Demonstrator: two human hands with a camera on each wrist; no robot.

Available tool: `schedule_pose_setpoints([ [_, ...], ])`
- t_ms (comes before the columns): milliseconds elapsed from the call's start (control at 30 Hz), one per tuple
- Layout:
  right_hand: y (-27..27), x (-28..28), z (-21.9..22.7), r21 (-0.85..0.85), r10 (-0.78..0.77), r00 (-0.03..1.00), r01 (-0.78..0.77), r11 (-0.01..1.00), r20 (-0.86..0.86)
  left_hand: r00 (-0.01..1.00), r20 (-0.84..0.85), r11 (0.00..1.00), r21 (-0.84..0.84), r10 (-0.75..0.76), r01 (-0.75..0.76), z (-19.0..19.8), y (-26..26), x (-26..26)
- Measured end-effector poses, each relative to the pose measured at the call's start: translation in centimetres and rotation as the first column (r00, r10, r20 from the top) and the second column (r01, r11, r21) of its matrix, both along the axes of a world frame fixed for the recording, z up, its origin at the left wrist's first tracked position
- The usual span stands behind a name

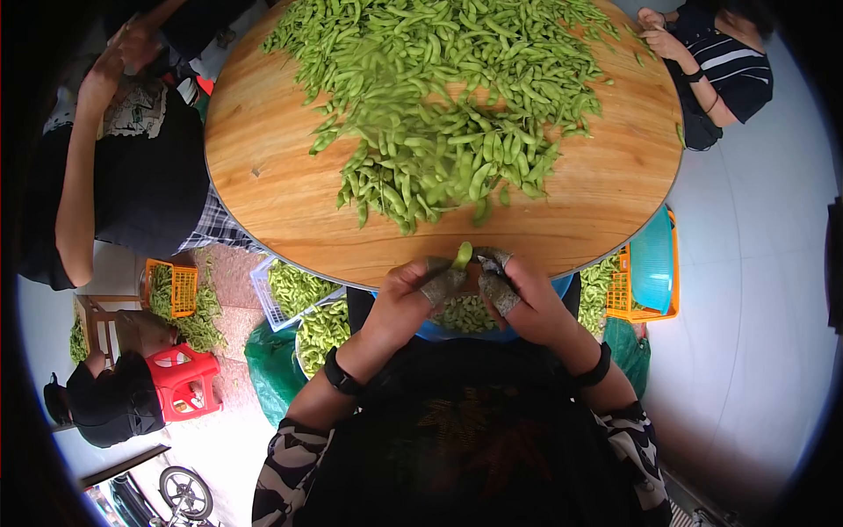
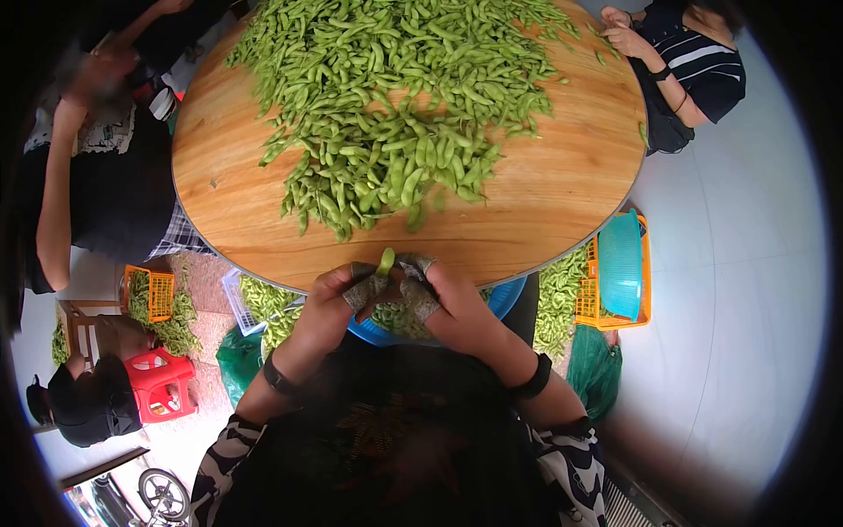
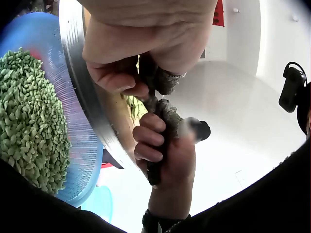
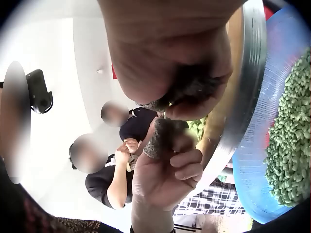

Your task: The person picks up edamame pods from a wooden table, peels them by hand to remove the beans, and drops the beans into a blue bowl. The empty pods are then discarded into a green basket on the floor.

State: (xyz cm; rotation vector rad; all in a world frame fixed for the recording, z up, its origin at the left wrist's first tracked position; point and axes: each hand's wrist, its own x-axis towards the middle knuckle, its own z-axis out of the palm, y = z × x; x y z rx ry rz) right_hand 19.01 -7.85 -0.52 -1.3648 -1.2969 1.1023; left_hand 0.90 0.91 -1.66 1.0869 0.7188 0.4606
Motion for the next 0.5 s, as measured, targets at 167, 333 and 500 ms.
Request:
schedule_pose_setpoints([
  [167,-0.6,-0.2,0.3,-0.058,0.060,0.996,-0.063,0.996,-0.064,1.000,-0.007,0.999,0.030,-0.016,0.017,0.1,-0.3,0.5],
  [333,-0.6,-0.4,1.1,-0.170,0.064,0.980,-0.097,0.981,-0.188,0.996,-0.017,0.996,0.037,-0.085,0.086,0.3,0.0,0.0],
  [500,-0.4,-0.1,1.1,-0.322,0.019,0.941,-0.135,0.937,-0.338,0.998,-0.040,0.967,0.249,-0.050,0.059,-0.4,-0.3,0.1],
])
